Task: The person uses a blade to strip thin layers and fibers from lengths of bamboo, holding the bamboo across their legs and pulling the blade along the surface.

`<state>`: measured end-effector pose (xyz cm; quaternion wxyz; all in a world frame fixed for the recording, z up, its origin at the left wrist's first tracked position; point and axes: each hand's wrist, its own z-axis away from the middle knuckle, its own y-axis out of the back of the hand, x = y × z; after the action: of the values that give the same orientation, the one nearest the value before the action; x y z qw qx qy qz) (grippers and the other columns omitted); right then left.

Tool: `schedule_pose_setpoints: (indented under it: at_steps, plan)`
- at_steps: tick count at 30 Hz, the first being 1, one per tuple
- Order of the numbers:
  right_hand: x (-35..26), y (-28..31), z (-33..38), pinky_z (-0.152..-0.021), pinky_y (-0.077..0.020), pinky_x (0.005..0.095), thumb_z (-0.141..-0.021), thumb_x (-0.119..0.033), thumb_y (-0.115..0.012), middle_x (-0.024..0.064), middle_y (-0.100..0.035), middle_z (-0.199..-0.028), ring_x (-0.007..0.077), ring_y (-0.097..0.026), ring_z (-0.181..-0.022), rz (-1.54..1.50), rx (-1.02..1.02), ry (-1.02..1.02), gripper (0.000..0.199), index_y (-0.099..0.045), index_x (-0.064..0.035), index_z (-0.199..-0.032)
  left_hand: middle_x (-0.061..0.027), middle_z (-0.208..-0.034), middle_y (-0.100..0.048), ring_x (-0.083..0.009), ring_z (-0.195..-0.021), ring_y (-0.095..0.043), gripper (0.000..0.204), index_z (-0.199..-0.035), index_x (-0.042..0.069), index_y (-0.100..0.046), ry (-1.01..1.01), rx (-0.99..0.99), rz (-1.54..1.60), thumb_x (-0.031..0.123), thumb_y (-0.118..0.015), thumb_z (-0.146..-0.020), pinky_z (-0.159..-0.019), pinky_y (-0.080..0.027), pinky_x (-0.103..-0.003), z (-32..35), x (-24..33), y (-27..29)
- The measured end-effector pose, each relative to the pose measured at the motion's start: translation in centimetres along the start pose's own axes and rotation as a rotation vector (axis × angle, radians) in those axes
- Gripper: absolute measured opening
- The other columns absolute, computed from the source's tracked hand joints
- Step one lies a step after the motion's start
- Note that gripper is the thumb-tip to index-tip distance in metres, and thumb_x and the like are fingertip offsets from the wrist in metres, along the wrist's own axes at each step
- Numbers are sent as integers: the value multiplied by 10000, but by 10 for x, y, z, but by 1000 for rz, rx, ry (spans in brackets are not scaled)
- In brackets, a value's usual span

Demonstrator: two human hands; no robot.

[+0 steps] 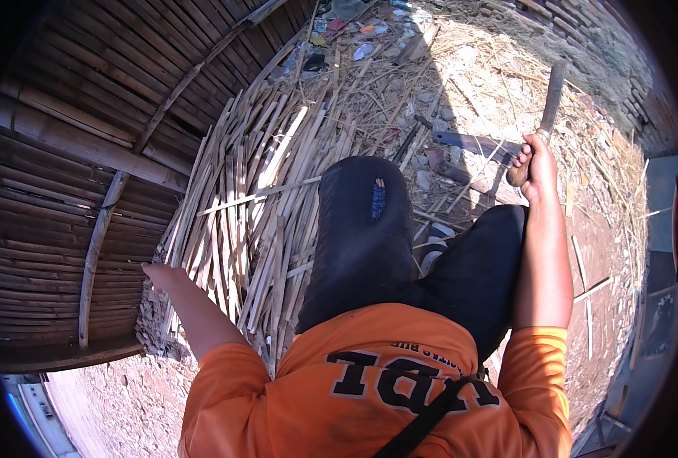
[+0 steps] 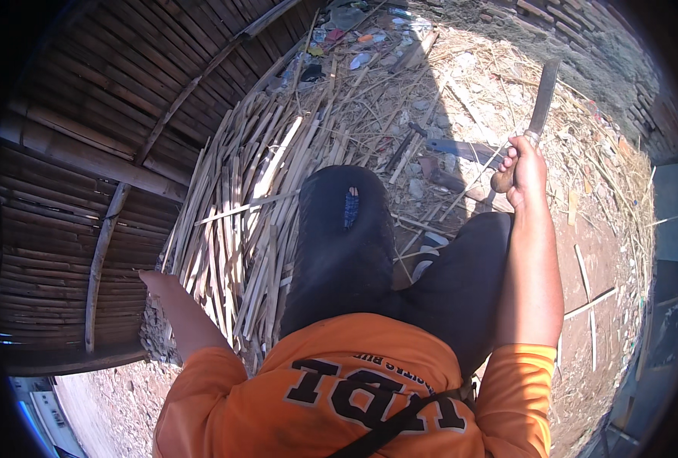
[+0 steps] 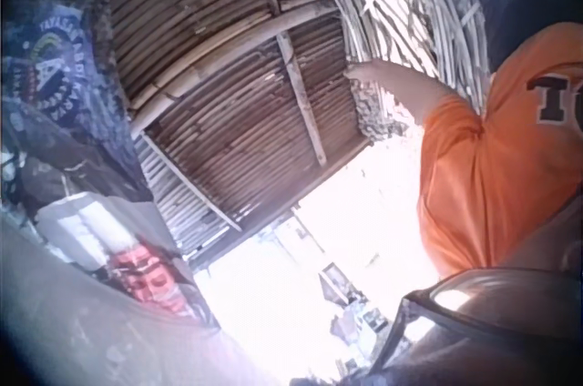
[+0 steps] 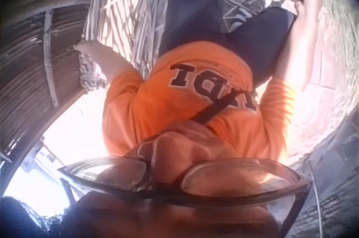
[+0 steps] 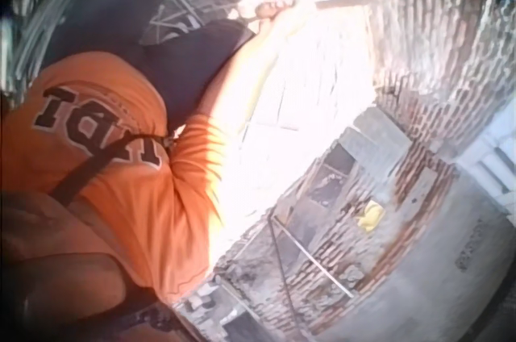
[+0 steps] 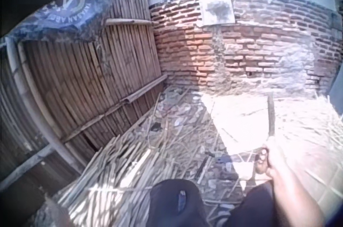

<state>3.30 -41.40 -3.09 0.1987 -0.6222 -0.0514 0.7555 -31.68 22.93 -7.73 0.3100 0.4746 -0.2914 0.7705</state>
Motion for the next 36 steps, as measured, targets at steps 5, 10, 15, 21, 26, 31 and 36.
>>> schedule_pose_setpoints:
  at_steps: [5,10,15,21,26,31,36]
  plan:
    - [8,-22,-7,-538,-397,268,-944,-163,-615,-34,-476,-641,92,-431,-534,-41,-6,-66,144,-510,-126,-853,-273,-1331,-534,-352,-1199,-564,671,-1355,-65,-469,-385,-596,-866,349,-714,-889,-1001,-468,-451,-57,-178,78]
    - [11,-32,-14,-512,-380,264,-951,-250,-630,-41,-426,-561,114,-404,-507,-2,44,-85,299,-472,-177,-708,-242,-1375,-507,-414,-1298,-489,644,-1374,22,-486,-894,-1231,-1301,313,-728,-853,-1084,-388,-523,-22,-257,110]
    - [19,-35,-16,-597,-371,266,-940,-205,-634,-46,-483,-657,101,-436,-582,59,28,-121,226,-495,-154,-768,-210,-1392,-489,-416,-1312,-461,643,-1385,53,-480,-1015,-1356,-1461,323,-709,-848,-1082,-386,-544,0,-271,78]
    - [28,-51,-26,-565,-353,244,-951,-215,-653,-68,-463,-705,69,-415,-597,40,71,-88,151,-520,-161,-903,-189,-1430,-447,-399,-1355,-404,658,-1403,78,-475,-1070,-1357,-1617,327,-715,-843,-1113,-348,-545,27,-264,-3]
    - [37,-74,-28,-559,-364,230,-970,-213,-631,-69,-456,-711,60,-423,-596,88,75,-90,117,-537,-144,-983,-216,-1521,-352,-401,-1444,-294,923,-1537,104,-302,-1338,-1352,-1593,367,-781,-793,-1161,-274,-569,20,-276,-50]
    - [44,-97,-26,-536,-367,216,-1009,-224,-602,-63,-444,-702,52,-406,-582,162,125,-135,111,-533,-147,-967,-154,-1553,-362,-359,-1474,-299,1105,-1587,78,-208,-1246,-1537,-1868,540,-764,-752,-1202,-188,-592,19,-273,-81]
    - [48,-102,-24,-537,-367,222,-1019,-239,-586,-61,-444,-717,54,-403,-586,213,135,-117,112,-539,-139,-1009,-172,-1352,-562,-360,-1314,-492,869,-1467,38,-426,-1221,-1569,-1948,566,-700,-833,-1134,-331,-559,23,-262,-82]
